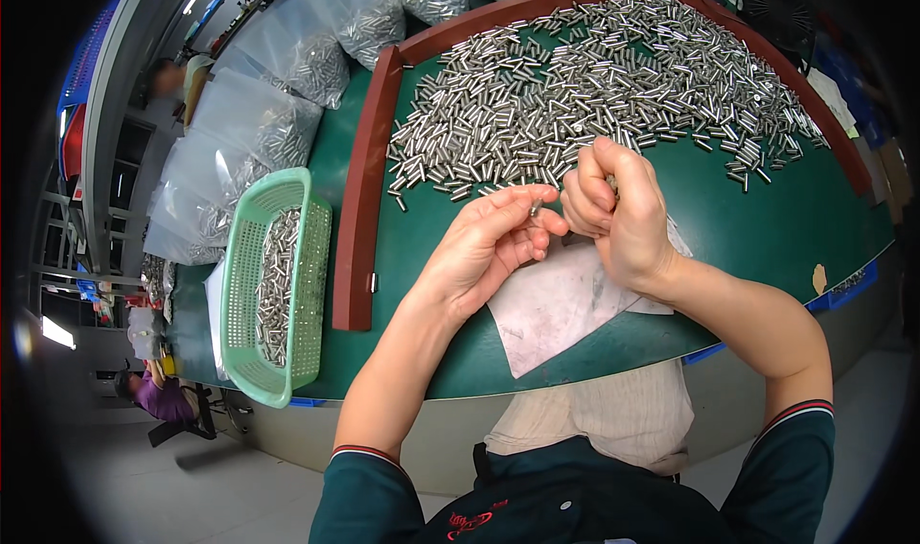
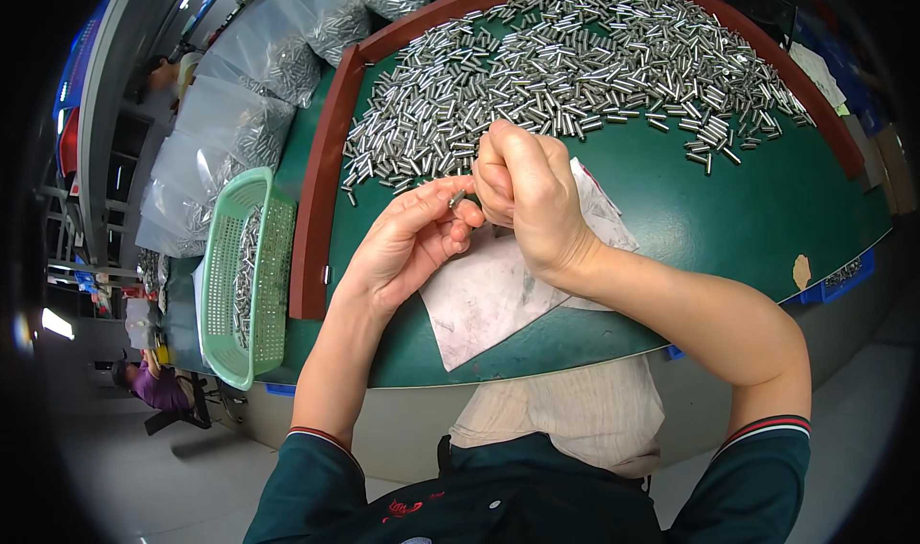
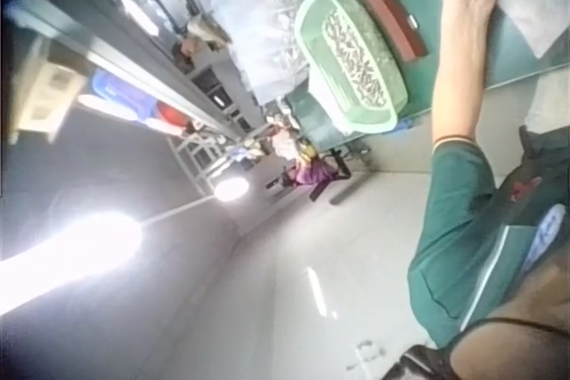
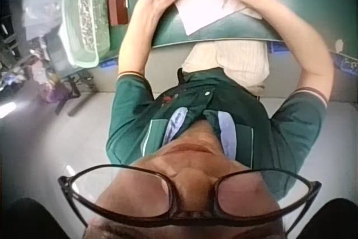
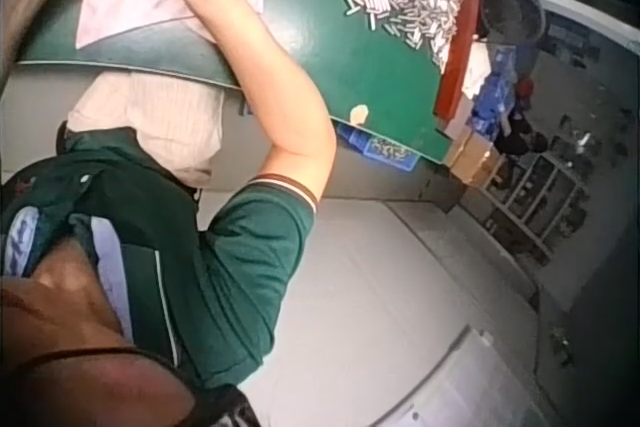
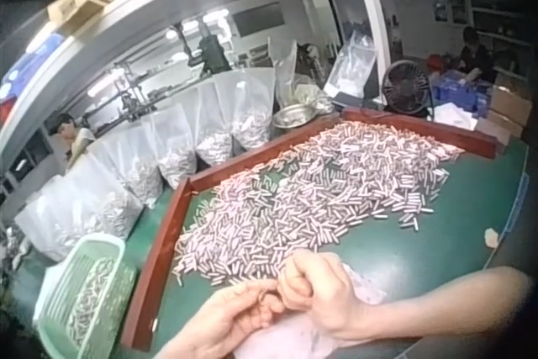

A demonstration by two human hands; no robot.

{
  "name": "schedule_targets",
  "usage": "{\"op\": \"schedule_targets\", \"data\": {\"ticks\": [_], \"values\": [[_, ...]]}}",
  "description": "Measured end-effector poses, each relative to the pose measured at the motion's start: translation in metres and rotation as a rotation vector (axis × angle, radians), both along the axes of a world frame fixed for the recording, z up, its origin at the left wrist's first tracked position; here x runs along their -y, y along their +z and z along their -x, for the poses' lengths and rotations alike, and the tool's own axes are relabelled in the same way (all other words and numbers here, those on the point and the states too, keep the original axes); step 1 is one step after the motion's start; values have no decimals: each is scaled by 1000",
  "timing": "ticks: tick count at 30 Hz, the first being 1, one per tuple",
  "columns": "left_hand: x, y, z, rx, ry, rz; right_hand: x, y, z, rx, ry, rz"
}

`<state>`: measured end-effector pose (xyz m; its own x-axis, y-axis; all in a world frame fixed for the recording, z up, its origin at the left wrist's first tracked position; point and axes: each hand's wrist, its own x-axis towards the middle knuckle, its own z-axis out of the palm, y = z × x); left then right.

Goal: Inspecting and sorting small metal pins at a manufacturing workbench.

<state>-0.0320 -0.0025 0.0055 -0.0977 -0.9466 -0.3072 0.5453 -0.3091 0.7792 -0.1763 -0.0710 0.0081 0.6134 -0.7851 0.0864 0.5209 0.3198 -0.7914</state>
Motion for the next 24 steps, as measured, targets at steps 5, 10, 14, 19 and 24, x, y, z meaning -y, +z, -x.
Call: {"op": "schedule_targets", "data": {"ticks": [5,10,14,19,24], "values": [[0,1,-2,-57,15,-8,0,1,-1,-51,-9,18],[2,-2,-17,-232,78,37,-1,4,-1,-48,14,-4],[2,-8,-22,-436,87,-18,-1,3,-2,-53,16,-3],[3,-7,-20,-497,89,-50,0,3,-1,-56,15,6],[3,-5,-21,-568,78,-84,0,4,-1,-54,15,5]]}}
